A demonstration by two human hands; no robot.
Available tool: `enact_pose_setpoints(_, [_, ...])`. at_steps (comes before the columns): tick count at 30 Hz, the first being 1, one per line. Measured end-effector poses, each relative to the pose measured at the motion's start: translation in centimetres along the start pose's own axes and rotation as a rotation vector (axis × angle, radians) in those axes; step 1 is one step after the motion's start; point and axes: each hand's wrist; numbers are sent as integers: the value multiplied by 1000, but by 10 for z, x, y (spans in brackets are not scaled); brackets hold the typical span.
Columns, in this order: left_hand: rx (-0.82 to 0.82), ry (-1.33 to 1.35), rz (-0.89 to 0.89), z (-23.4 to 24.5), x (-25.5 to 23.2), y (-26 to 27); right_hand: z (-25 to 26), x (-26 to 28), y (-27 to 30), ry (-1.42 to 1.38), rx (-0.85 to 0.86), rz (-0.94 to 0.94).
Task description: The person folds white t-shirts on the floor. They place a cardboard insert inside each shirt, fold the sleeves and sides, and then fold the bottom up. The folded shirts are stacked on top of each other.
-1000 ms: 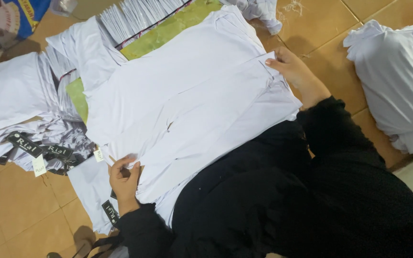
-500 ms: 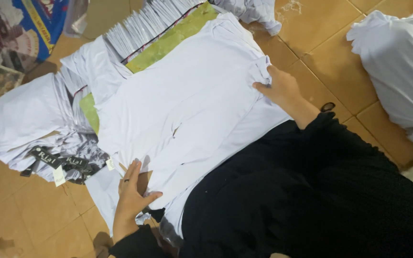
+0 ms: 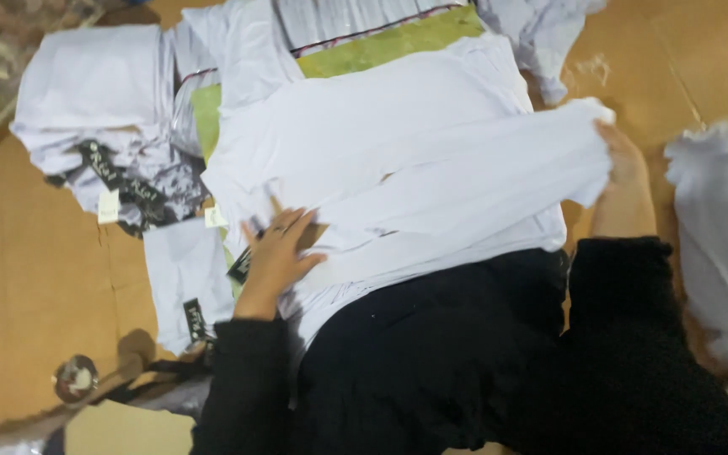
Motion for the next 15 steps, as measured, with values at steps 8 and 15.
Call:
enact_pose_setpoints(8, [84, 202, -221, 3, -37, -41, -49, 92, 56, -145, -214, 117])
enact_pose_setpoints(15, [-95, 429, -257, -40, -7, -52, -31, 2, 1, 35, 51, 2])
Point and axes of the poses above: each hand's wrist, its own y-axis away from the middle knuckle, its own z-axis out of the back of the hand, x = y × z, and after that the axes turned 4 degrees about x, right-handed
